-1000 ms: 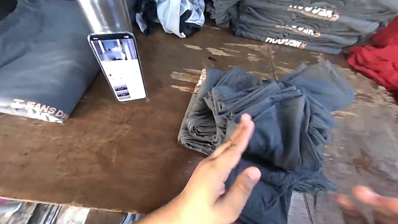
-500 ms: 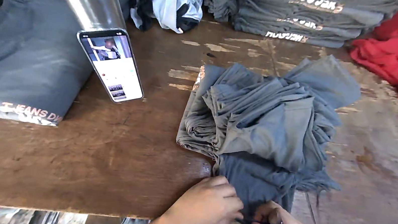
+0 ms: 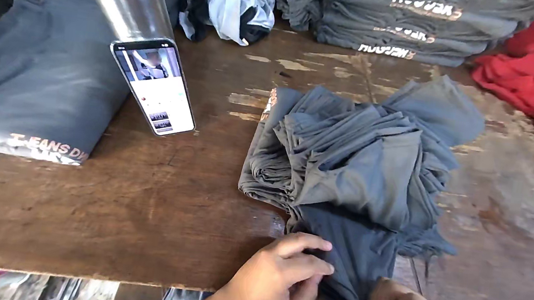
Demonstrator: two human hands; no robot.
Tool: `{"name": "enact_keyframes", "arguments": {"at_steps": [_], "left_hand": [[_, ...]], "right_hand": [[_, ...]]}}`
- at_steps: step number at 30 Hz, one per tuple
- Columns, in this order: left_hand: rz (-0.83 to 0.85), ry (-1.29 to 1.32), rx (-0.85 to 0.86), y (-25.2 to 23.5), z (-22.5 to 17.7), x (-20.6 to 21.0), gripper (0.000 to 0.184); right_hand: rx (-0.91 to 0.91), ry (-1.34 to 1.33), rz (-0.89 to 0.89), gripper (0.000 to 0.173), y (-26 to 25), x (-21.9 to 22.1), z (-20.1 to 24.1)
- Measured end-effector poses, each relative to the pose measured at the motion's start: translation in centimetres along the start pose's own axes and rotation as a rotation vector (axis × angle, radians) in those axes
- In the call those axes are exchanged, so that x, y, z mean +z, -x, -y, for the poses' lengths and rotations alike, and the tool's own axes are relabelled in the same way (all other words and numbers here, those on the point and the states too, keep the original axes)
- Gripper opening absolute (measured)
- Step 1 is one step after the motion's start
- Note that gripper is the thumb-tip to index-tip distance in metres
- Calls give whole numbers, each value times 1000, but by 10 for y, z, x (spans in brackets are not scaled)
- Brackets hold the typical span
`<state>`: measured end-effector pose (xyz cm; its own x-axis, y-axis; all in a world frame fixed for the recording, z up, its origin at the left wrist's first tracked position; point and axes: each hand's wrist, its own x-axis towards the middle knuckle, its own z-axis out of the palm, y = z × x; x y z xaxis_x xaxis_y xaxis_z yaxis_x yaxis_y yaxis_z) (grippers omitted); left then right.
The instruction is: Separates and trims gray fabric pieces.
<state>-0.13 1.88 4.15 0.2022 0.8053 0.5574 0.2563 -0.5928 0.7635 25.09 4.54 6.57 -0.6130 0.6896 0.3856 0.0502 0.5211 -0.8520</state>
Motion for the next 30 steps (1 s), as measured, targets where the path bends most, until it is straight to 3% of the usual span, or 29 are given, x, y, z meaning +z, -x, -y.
{"name": "enact_keyframes", "arguments": {"at_steps": [3, 5, 10, 12, 16, 18, 21, 24, 27, 30], "left_hand": [[148, -84, -41, -5, -1, 2, 26], [187, -81, -86, -8, -5, 1, 20], [92, -91, -41, -9, -10, -1, 17], [85, -165, -17, -8, -11, -1, 16], [48, -304, 73, 0, 1, 3, 12], [13, -286, 14, -2, -7, 1, 17], [12, -270, -99, -3, -16, 0, 21], [-58, -264, -78, 7, 0, 11, 17], [-172, -55, -209, 5, 1, 19, 22], [-248, 481, -435, 1, -1, 16, 35]], "right_hand": [[77, 33, 52, 19, 3, 13, -5], [135, 28, 39, 20, 6, 19, -4], [189, 266, -56, 24, 12, 30, -10], [190, 336, -76, 18, 11, 32, -9], [99, 232, -78, 14, 14, 26, -13], [39, 173, -99, 14, 15, 18, -13], [-16, 189, -223, 15, 9, 6, -4], [-90, 343, -427, 16, -7, 8, -6], [-113, 435, -556, 20, -25, 21, -13], [-18, 389, -493, 14, -28, 42, -31]]}}
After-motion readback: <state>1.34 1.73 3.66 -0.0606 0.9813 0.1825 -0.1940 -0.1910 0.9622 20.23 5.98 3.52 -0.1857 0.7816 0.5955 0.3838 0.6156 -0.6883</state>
